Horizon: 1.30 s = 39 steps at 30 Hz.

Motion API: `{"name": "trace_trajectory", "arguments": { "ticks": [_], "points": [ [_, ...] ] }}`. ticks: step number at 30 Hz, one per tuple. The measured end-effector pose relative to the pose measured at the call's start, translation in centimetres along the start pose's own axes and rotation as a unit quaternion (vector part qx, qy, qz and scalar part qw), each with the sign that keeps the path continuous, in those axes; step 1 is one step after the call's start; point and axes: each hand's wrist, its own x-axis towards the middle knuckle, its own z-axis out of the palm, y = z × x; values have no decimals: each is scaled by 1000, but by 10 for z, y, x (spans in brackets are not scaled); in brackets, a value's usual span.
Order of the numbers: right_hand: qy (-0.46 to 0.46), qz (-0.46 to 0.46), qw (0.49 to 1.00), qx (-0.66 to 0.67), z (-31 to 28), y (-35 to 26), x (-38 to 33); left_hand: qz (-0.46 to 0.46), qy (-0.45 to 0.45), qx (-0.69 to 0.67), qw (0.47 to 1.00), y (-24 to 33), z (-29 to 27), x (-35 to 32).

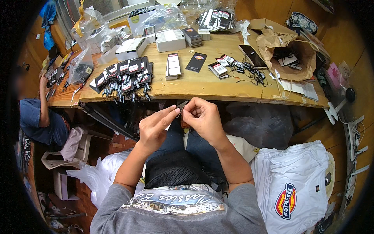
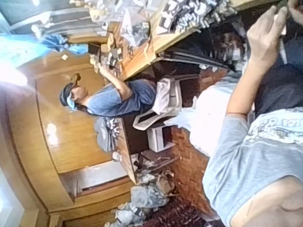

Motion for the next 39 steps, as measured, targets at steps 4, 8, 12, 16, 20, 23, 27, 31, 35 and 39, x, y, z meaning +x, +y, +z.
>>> {"name": "trace_trajectory", "arguments": {
  "ticks": [4, 8, 12, 16, 20, 23, 27, 31, 35, 39],
  "points": [
    [29, -44, 999, -1, 1, 12, 1, -199, -94, -213, 952, 7, -10, 6],
    [37, -85, 989, -112, 8, 8, -4, -285, 1, -311, 907, -6, -5, -2],
    [33, -142, 971, -191, 14, 0, -5, -355, 107, -351, 860, 6, 2, 0],
    [37, -150, 969, -194, 17, -6, -6, -295, 91, -248, 918, 10, 1, 1],
    [41, -162, 965, -200, 16, -5, -5, -203, 72, -196, 957, 10, -3, 5],
    [39, -149, 969, -191, 18, -6, -7, -155, 73, -159, 972, 12, -5, 5],
    [36, -163, 963, -213, 19, -4, -7, -68, 65, -112, 989, 7, -5, 2],
    [38, -262, 909, -321, 20, 2, -9, -40, 13, -89, 995, 5, -14, 6],
    [40, -367, 826, -426, 20, 2, -11, -301, 55, -325, 895, 10, -13, 1],
    [24, -356, 823, -443, 21, -1, -10, -229, 54, -319, 918, 3, -10, 0]
  ]
}}
